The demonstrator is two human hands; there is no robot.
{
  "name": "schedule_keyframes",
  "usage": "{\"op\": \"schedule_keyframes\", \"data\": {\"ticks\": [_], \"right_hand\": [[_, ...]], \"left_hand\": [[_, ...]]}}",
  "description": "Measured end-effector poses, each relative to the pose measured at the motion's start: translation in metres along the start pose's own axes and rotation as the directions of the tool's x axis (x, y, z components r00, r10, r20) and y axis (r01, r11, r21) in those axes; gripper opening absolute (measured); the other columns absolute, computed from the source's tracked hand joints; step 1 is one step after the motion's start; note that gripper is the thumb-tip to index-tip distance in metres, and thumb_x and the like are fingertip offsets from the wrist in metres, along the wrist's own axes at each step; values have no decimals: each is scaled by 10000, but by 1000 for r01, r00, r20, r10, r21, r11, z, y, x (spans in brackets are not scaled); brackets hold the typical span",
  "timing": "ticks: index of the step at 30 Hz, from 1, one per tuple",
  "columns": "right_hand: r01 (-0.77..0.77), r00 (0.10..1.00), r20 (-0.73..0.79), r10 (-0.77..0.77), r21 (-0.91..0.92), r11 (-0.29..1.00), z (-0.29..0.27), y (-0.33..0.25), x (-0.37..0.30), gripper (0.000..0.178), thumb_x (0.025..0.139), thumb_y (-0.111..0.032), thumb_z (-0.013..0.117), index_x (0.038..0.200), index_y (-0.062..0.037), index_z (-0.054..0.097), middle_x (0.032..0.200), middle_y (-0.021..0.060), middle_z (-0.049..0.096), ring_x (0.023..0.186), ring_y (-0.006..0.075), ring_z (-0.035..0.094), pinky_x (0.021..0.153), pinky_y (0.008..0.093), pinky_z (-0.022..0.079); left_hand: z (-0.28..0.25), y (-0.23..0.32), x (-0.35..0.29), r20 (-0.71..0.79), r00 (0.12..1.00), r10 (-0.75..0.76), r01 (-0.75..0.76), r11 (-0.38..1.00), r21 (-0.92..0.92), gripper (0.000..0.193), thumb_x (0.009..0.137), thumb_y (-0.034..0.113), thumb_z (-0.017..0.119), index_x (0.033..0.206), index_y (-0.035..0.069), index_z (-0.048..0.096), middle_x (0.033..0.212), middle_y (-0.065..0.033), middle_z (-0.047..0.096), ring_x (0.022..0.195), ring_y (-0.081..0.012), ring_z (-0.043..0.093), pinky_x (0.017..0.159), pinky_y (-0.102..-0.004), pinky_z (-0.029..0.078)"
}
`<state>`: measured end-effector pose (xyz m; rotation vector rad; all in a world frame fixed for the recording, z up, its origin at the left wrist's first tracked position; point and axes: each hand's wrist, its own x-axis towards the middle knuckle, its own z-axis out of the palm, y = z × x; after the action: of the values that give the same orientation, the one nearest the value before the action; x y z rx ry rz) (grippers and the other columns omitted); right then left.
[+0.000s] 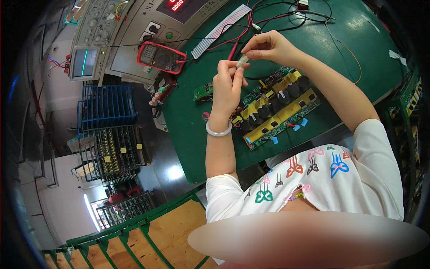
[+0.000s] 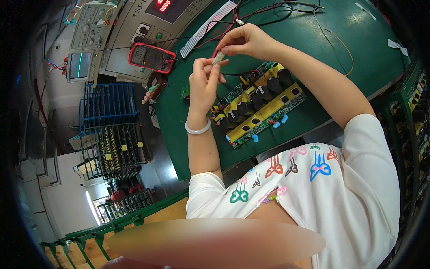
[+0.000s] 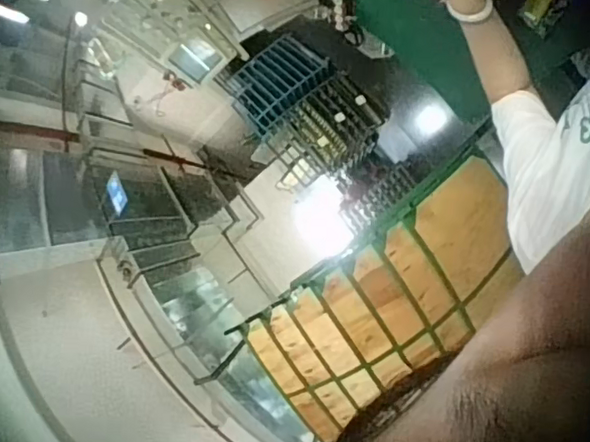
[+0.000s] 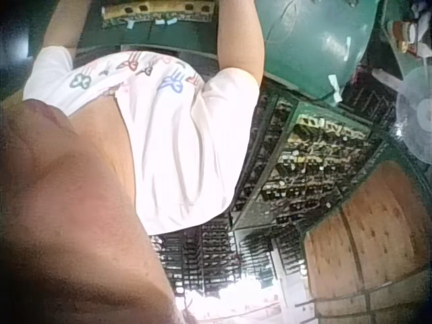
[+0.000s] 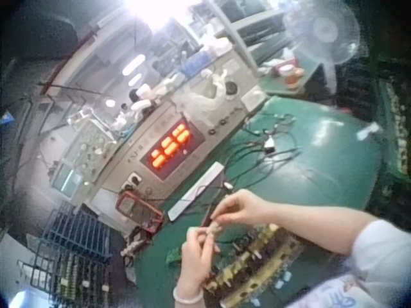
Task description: The person assembles electronic components onto a circuit board using a soldering iron, then tests the components with a multimeter connected by probes and cables.
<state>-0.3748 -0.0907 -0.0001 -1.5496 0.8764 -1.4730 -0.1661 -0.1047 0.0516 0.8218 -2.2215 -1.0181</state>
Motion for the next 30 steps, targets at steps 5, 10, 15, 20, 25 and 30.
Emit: {"op": "schedule_keyframes", "data": {"ticks": [5, 10, 15, 20, 25, 30], "right_hand": [[-112, 967, -234, 97, -52, 992, -13, -21, 3, 183, 901, -148, 688, 1058, -57, 715, 832, 17, 698, 742, 84, 661, 687, 237, 537], [-376, 811, -584, 35, -473, 797, -71, -49, 16, 206, 877, -123, 655, 1041, 2, 668, 895, 117, 685, 893, 187, 671, 772, 338, 537], [-496, 863, -496, -95, -868, 27, -192, 1, 7, 237, 869, -123, 644, 1102, -110, 693, 915, 64, 705, 877, 279, 682, 785, 389, 543], [-154, 986, -162, -41, -976, 154, -211, 20, 14, 170, 804, -100, 655, 967, -90, 704, 976, 125, 635, 954, 326, 629, 821, 428, 515], [-89, 992, -77, 102, -988, 125, -213, 22, 23, 103, 743, -81, 655, 827, -52, 707, 944, 174, 633, 980, 365, 606, 830, 464, 504], [-127, 983, -109, 146, -984, 123, -219, 18, 19, 106, 759, -106, 689, 844, -45, 705, 942, 168, 627, 1005, 351, 604, 837, 444, 499]], "left_hand": [[-1, -2, -2, -84, 996, -42, 38, 998, -52, 184, 969, 55, 524, 1116, -28, 451, 1024, -180, 709, 631, -151, 611, 638, -282, 506], [-13, -33, -9, -198, 971, 135, 2, 821, 570, 489, 913, 129, 627, 1332, 3, 408, 1241, -203, 562, 927, -263, 616, 724, -336, 530], [-11, -18, -2, -152, 984, 89, -25, 923, 383, 413, 893, 156, 667, 1254, 13, 526, 1277, -152, 524, 994, -232, 601, 730, -314, 525], [-22, -12, -7, -196, 979, 60, 3, 951, 309, 393, 891, 153, 669, 1237, 12, 546, 1292, -139, 524, 969, -203, 617, 725, -308, 526], [-19, -3, -13, -190, 981, 48, -11, 981, 195, 370, 887, 131, 674, 1221, 19, 559, 1321, -129, 520, 941, -182, 635, 751, -297, 523], [-20, 28, -34, -192, 978, 77, -52, 990, 129, 370, 884, 88, 667, 1229, 22, 553, 1352, -124, 503, 1000, -172, 613, 814, -293, 507]]}}
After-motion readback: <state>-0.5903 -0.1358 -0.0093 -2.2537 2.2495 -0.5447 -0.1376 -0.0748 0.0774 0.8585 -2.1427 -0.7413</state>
